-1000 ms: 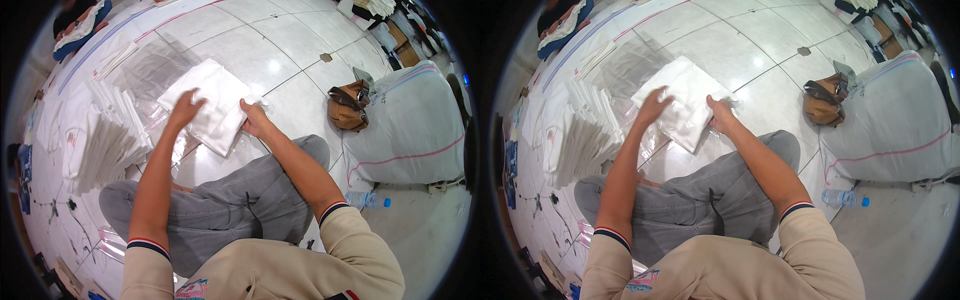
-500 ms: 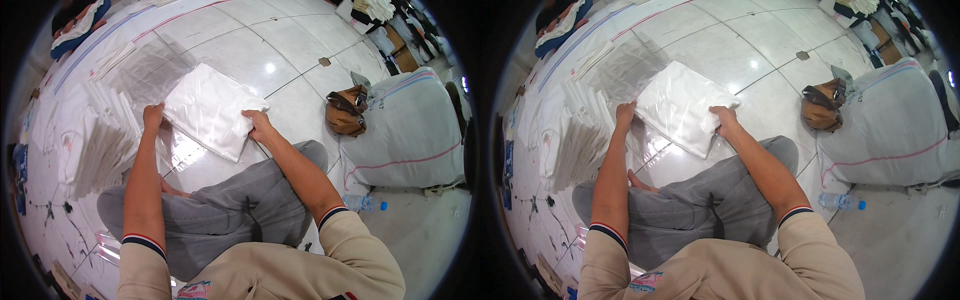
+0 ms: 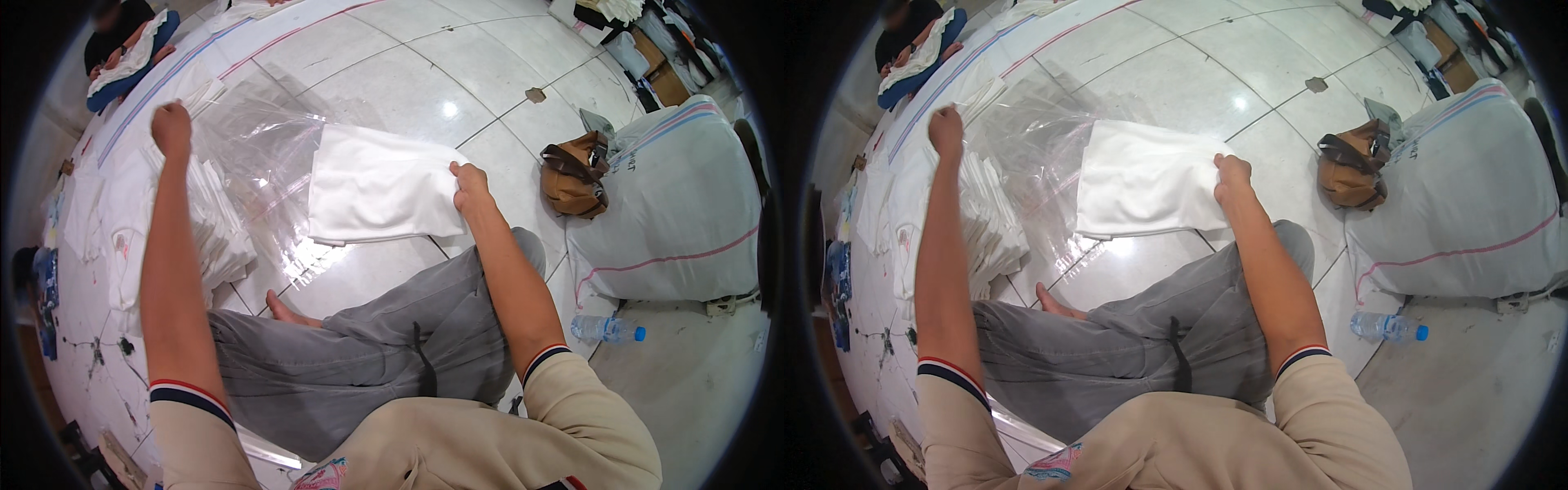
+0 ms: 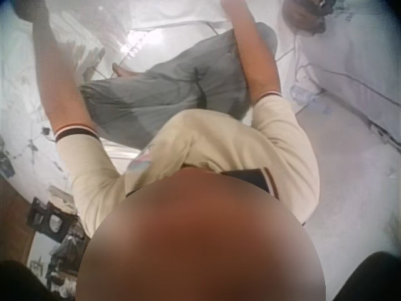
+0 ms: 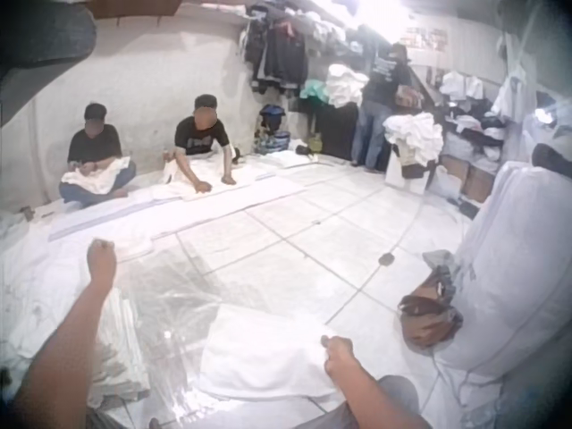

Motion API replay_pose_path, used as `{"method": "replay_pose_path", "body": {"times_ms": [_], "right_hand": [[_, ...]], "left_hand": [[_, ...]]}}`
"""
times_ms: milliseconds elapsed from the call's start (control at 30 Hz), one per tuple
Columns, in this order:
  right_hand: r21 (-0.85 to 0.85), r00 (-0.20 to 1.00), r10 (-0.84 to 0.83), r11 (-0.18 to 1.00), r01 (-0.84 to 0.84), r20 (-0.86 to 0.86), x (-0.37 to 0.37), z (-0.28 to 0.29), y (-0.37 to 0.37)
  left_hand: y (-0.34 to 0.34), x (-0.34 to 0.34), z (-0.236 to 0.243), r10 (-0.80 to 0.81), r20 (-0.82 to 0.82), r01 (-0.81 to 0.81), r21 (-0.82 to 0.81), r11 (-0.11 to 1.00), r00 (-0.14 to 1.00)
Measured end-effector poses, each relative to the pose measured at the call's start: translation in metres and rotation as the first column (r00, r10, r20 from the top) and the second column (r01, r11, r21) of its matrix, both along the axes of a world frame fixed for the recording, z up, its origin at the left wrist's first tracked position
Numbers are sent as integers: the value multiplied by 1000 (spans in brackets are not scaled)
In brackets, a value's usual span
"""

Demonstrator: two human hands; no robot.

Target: The person prepares plastic bags and places folded white garments into individual bags.

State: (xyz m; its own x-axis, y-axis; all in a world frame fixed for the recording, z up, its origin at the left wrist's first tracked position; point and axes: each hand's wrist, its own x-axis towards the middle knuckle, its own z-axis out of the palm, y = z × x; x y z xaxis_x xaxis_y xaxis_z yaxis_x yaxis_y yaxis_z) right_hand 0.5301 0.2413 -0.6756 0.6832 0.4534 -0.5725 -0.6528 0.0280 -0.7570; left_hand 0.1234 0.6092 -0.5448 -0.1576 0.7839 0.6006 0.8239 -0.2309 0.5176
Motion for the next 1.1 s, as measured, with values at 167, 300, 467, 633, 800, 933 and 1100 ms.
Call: {"method": "replay_pose_path", "body": {"times_ms": [167,300,467,633,800,933,1100], "right_hand": [[-26,996,-91,995,91,23,0,11,-3],[15,997,-44,999,45,-60,-7,36,-27],[205,921,-5,974,92,-390,-37,53,-58],[283,924,83,959,28,-373,-89,79,-83],[231,896,289,948,-219,-337,-178,113,-159],[-40,334,899,337,-941,-283,-160,153,-185],[-833,-191,854,382,-401,484,-92,144,-103]], "left_hand": [[-6,-13,59,69,-159,-71,-3,997,985],[-30,-22,35,119,-389,-196,-167,966,914],[-63,1,18,250,-553,-112,271,956,794],[-164,66,-25,-696,-453,686,-222,693,557],[-236,73,-65,-881,-220,477,-772,420,420],[-242,67,-82,-891,-257,358,-846,394,375],[-234,70,-99,-848,-255,466,-744,479,465]]}}
